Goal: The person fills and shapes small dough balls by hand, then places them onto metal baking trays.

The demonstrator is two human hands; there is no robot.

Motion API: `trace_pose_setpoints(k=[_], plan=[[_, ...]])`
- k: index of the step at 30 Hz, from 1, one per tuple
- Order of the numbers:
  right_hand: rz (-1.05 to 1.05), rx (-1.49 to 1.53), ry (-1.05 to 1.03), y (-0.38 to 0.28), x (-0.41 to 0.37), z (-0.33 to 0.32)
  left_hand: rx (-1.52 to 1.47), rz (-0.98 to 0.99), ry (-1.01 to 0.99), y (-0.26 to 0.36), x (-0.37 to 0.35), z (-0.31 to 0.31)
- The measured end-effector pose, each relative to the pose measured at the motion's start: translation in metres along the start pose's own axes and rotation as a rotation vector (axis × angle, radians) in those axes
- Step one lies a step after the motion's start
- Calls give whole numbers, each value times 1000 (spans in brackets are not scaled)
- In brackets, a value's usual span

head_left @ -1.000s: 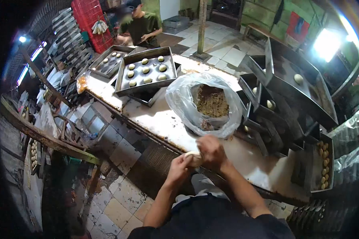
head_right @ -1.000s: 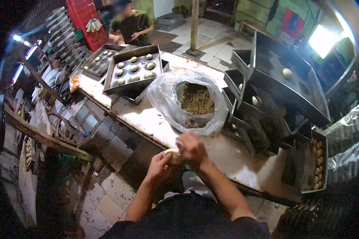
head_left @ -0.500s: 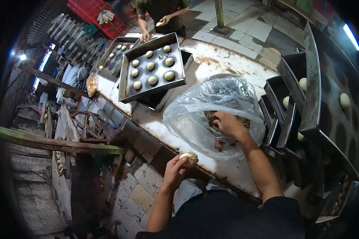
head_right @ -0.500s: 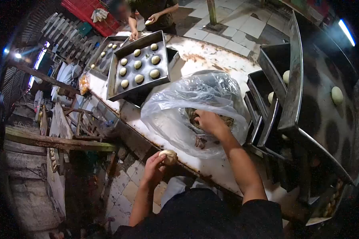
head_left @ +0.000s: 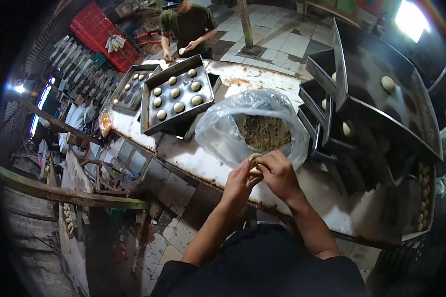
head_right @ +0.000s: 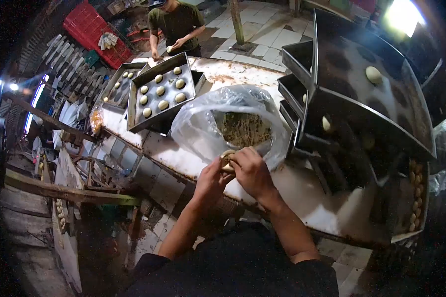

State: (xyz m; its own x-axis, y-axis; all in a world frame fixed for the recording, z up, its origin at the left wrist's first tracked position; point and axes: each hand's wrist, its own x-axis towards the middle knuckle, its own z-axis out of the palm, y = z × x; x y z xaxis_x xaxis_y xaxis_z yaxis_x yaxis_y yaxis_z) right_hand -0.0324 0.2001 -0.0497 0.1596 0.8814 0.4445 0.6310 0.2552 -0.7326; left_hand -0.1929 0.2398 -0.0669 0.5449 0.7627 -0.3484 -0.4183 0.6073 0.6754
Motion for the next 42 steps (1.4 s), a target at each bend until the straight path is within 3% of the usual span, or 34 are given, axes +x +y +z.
trace_pose_setpoints(k=[1, 5, 8, 12, 13, 16, 17, 20, 21, 24, 25, 28, 29, 32, 34, 36, 37, 38, 40, 41, 42], plan=[[-32, -64, -38, -6, -16, 5, -15, 17, -100, -11, -2, -10], [-88, -20, -184, -37, -77, -1, -52, 55, -1, -60, -39, -48], [131, 33, -110, -96, -117, -37, -231, 17, -86, -60, -86, -40], [126, -113, -78, -135, -165, -47, -109, -5, -308, -69, -151, -16], [175, 1, -103, -138, -175, -50, -71, -43, -330, -68, -171, -7], [398, 729, -24, -131, -203, -52, 534, 287, -340, -61, -220, 1], [371, 812, -24, -133, -208, -54, 808, 414, -312, -55, -235, 7], [373, 866, -38, -138, -227, -63, 983, 549, -257, -59, -247, 17], [335, 734, -15, -148, -229, -69, 861, 646, -227, -71, -240, 19], [253, 492, 71, -174, -247, -99, 425, 245, -216, -91, -232, 42], [116, 329, 50, -172, -254, -118, 273, 220, -229, -107, -225, 53], [238, 446, 97, -133, -291, -168, 236, 248, -170, -162, -221, 112], [371, 618, 261, -124, -302, -183, 355, 327, -245, -179, -219, 131], [281, 704, 400, -79, -336, -251, 691, 564, -475, -230, -222, 192], [291, 593, 426, -57, -362, -284, 802, 612, -495, -254, -225, 230], [326, 450, 433, -45, -373, -299, 576, 331, -467, -284, -215, 249], [270, 333, 398, -57, -373, -313, 735, 412, -353, -293, -211, 256], [256, 293, 383, -50, -379, -316, 819, 354, -339, -298, -207, 260], [267, 294, 366, -30, -390, -317, 983, 240, -303, -305, -202, 261], [387, 437, 403, -19, -394, -314, 1010, 231, -340, -315, -199, 256], [508, 578, 437, -6, -398, -309, 1012, 74, -321, -318, -203, 258]])
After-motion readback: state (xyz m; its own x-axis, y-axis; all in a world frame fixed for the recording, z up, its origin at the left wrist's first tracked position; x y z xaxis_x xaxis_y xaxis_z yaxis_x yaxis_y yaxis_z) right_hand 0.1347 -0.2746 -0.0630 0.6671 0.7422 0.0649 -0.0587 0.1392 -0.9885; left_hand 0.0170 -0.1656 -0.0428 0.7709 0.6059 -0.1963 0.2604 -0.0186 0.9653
